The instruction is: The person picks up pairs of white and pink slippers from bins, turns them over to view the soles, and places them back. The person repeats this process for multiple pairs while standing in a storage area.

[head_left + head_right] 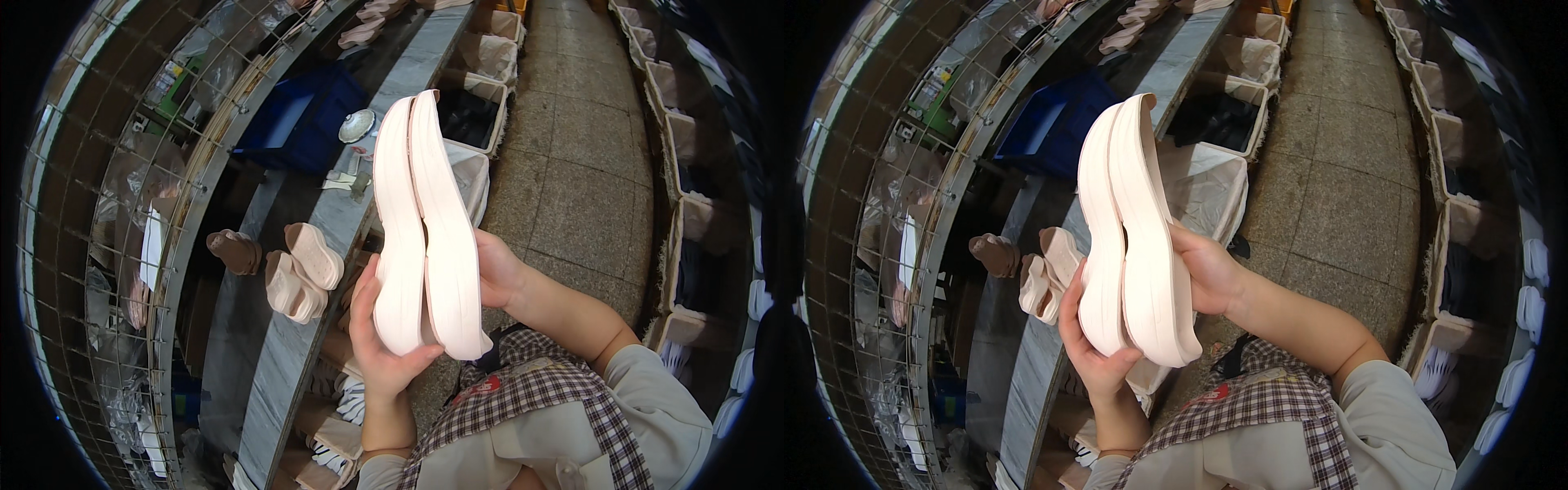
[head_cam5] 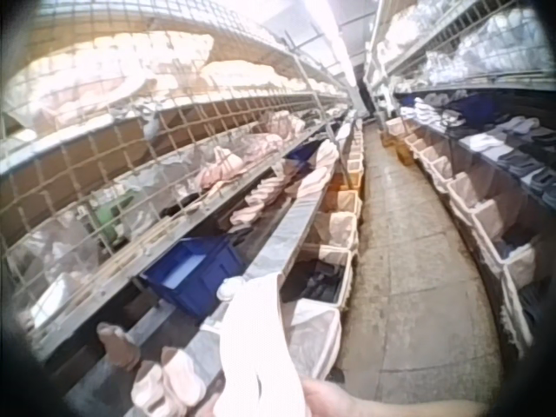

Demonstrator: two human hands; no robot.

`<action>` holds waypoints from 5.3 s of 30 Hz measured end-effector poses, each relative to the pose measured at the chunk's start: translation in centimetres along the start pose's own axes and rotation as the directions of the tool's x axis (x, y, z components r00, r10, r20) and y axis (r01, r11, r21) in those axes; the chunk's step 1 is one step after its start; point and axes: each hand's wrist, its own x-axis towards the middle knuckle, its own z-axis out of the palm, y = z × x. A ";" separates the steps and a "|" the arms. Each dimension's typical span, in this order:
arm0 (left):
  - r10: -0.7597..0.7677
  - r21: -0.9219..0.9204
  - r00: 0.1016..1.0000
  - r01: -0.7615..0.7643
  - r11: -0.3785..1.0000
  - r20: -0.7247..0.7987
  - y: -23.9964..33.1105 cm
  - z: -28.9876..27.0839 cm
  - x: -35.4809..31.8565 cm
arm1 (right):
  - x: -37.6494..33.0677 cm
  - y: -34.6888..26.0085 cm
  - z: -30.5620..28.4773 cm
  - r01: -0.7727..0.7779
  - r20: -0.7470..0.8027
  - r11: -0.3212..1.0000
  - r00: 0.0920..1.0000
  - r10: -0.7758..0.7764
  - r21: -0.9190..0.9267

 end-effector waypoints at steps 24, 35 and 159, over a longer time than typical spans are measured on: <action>-0.158 -0.164 0.986 0.164 0.973 0.046 0.9 1.9 -0.2 | 0.2 0.7 -2.5 -0.191 -0.040 0.960 0.978 0.204 0.203; 0.009 0.092 0.996 -0.017 0.996 0.088 0.5 1.6 -1.1 | 1.4 0.7 -2.0 -0.253 0.171 0.964 0.957 0.236 0.083; -0.602 -0.886 0.798 0.279 0.370 0.000 -10.2 -0.1 -0.6 | -1.6 -0.7 0.5 0.220 0.124 0.455 0.965 -0.231 -0.863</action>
